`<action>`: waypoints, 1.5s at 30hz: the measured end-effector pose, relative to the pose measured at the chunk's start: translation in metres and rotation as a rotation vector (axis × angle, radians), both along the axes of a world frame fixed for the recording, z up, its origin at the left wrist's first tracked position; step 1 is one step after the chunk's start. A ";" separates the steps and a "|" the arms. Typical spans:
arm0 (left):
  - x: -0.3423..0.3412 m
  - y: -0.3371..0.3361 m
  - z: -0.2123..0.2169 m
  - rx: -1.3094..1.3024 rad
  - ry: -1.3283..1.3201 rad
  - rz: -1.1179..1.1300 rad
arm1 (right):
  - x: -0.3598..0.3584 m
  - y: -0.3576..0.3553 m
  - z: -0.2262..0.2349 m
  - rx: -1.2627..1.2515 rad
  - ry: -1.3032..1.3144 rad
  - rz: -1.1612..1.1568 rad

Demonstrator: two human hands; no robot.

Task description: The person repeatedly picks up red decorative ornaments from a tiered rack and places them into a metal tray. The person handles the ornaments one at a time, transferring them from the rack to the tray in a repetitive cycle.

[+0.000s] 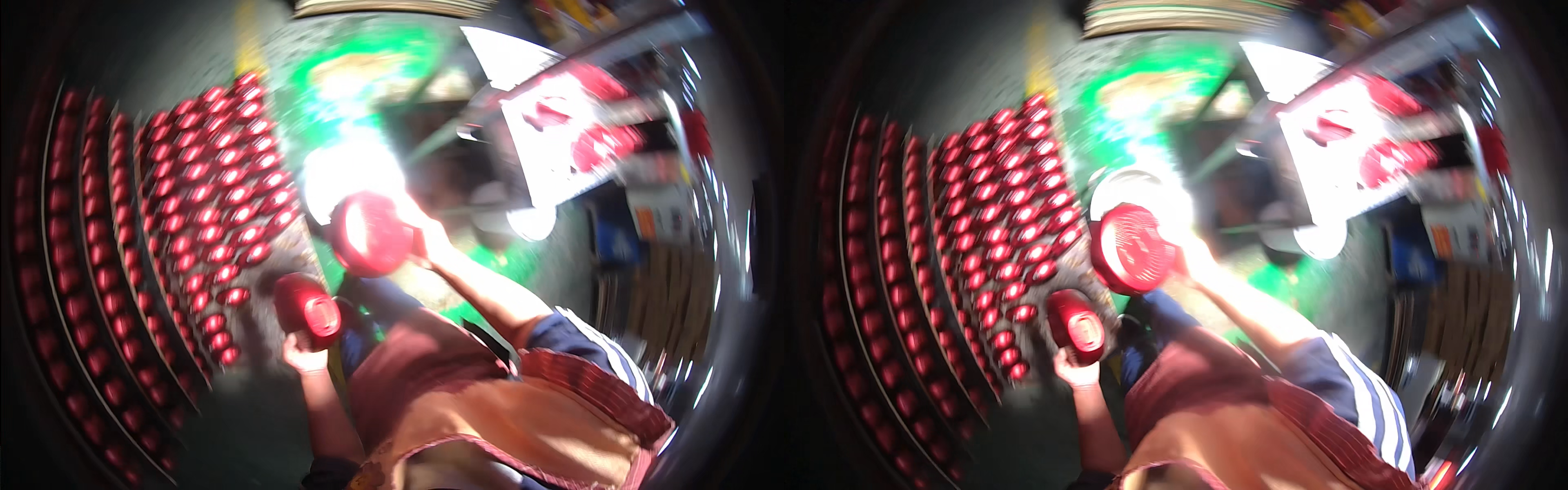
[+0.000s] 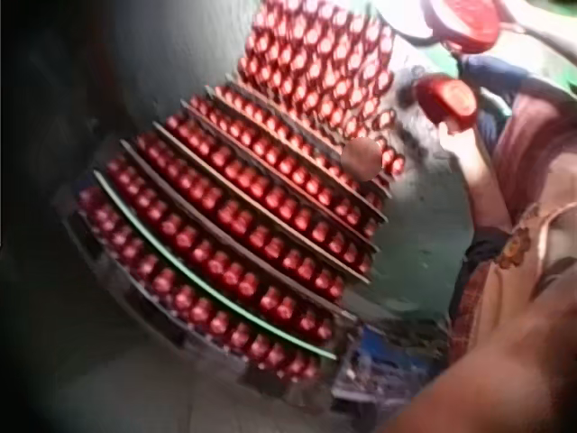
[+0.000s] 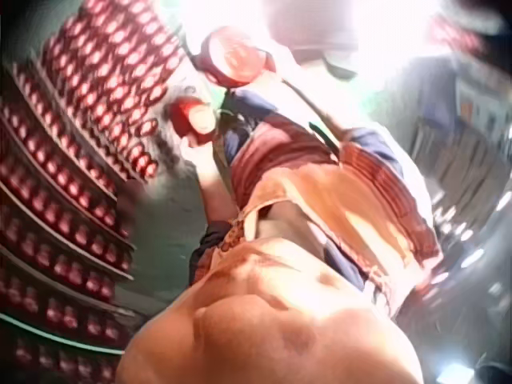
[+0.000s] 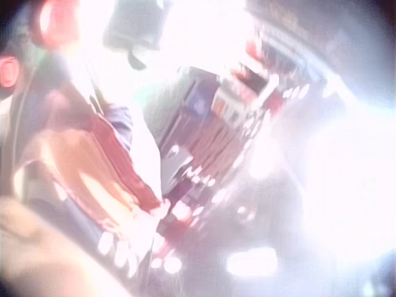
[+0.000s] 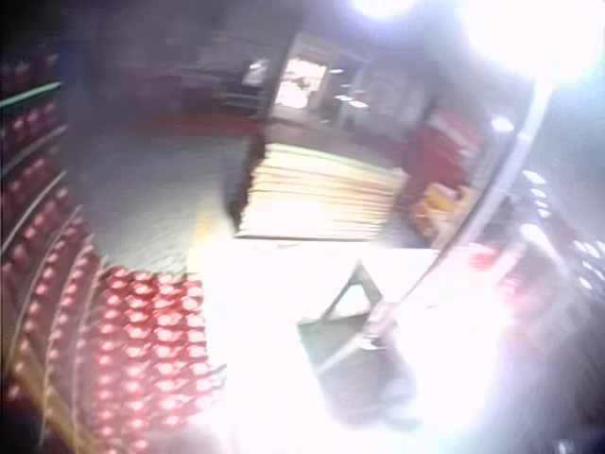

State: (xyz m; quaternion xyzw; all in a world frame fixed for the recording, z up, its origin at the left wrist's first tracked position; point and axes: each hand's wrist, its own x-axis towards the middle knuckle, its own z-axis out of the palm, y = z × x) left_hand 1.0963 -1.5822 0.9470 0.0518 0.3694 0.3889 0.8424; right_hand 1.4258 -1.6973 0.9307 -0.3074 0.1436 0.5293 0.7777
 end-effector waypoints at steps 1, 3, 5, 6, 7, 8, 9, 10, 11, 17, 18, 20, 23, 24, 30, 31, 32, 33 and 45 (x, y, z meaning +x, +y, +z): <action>0.020 -0.001 0.007 0.080 -0.147 -0.125 | 0.006 -0.018 0.019 -0.069 -0.055 -0.052; 0.064 0.006 0.020 0.019 -0.400 -0.288 | 0.019 -0.029 0.064 -0.063 -0.165 -0.146; 0.108 0.008 0.038 -0.052 -0.566 -0.385 | 0.029 -0.019 0.108 -0.026 -0.259 -0.182; 0.125 0.008 0.047 -0.076 -0.632 -0.397 | 0.032 -0.014 0.127 -0.006 -0.296 -0.183; 0.144 0.010 0.053 -0.106 -0.712 -0.441 | 0.037 -0.014 0.142 0.015 -0.329 -0.176; 0.163 0.007 0.056 -0.142 -0.749 -0.424 | 0.049 -0.007 0.154 0.434 0.190 -0.261; 0.180 0.009 0.058 -0.153 -0.809 -0.449 | 0.051 -0.026 0.158 0.431 -0.039 -0.148; 0.207 0.015 0.053 -0.228 -0.905 -0.461 | 0.061 -0.029 0.158 0.334 -0.251 -0.016; 0.209 0.011 0.052 -0.188 -0.785 -0.403 | 0.068 -0.034 0.157 0.230 -0.489 0.119; 0.235 0.029 0.054 -0.197 -0.839 -0.415 | 0.100 0.049 0.126 0.989 0.705 0.348; 0.237 0.031 0.059 -0.205 -0.841 -0.400 | 0.104 0.059 0.122 1.019 0.865 0.413; 0.239 0.033 0.065 -0.238 -0.877 -0.392 | 0.111 0.072 0.117 0.932 0.772 0.418; 0.242 0.031 0.073 -0.183 -0.868 -0.349 | 0.115 0.067 0.121 0.922 0.792 0.438; 0.243 0.031 0.073 -0.187 -0.849 -0.357 | 0.114 0.063 0.124 0.914 0.765 0.396; 0.238 0.050 0.054 -0.311 -0.818 -0.449 | 0.100 0.017 0.133 0.692 0.560 0.077; 0.234 0.052 0.048 -0.297 -0.770 -0.483 | 0.100 0.001 0.134 0.610 0.510 0.064; 0.228 0.053 0.044 -0.282 -0.687 -0.516 | 0.103 -0.026 0.131 0.623 0.416 0.068; 0.222 0.053 0.039 -0.242 -0.641 -0.566 | 0.108 -0.054 0.130 0.618 0.280 0.145; 0.253 -0.043 0.080 0.433 0.070 -0.863 | 0.194 -0.313 0.144 -0.711 -1.059 -0.509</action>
